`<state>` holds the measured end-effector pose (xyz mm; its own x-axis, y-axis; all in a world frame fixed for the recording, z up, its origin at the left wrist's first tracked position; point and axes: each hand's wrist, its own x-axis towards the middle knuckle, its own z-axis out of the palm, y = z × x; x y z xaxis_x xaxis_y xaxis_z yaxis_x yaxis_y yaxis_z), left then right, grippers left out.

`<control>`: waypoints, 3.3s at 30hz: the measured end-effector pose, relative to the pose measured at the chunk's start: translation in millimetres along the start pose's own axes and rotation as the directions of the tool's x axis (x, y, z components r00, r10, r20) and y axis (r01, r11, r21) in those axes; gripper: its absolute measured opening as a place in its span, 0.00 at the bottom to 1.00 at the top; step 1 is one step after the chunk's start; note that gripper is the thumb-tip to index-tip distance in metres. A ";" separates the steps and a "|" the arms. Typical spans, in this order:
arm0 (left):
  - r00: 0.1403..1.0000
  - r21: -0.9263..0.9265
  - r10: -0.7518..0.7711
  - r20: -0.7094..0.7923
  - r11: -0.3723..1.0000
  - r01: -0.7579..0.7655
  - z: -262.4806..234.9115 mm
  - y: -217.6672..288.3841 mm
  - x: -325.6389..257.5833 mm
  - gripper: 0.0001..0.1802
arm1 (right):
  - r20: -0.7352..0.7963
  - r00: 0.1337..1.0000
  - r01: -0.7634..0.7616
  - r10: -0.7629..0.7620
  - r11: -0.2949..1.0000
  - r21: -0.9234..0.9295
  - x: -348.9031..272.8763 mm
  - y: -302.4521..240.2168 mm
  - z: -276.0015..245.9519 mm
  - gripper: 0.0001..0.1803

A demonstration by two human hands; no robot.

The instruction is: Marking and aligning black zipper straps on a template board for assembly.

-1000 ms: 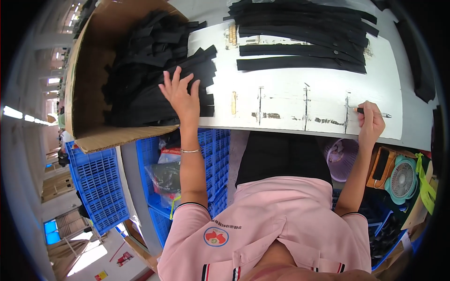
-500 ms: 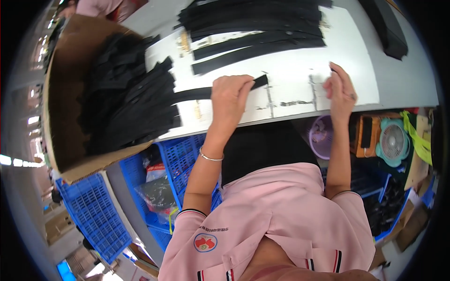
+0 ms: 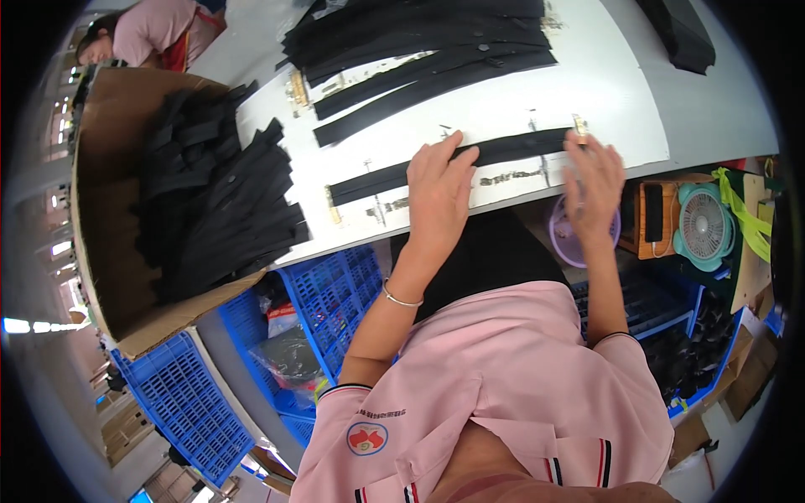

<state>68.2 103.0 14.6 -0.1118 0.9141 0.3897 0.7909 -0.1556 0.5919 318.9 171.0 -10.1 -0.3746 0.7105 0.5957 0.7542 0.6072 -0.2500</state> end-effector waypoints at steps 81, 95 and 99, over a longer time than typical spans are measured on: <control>0.889 0.313 -0.107 -0.445 0.912 0.267 -43.5 -40.4 -76.6 0.20 | -0.286 0.956 0.078 -0.065 0.996 0.032 -8.9 12.5 26.5 0.21; 0.898 0.339 -0.061 -0.436 0.913 0.226 -42.4 -41.9 -80.2 0.19 | -0.327 0.941 0.102 -0.085 0.994 0.035 -10.3 15.4 26.6 0.20; 0.890 0.323 -0.045 -0.454 0.922 0.212 -42.3 -40.6 -78.1 0.17 | -0.325 0.942 0.101 -0.083 0.994 0.041 -9.2 14.2 25.9 0.19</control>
<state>19.4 22.1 -10.0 -0.4083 0.6508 0.6402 0.9002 0.1708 0.4005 319.1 182.2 -38.9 -0.2397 0.5033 0.8302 0.6895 0.6903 -0.2195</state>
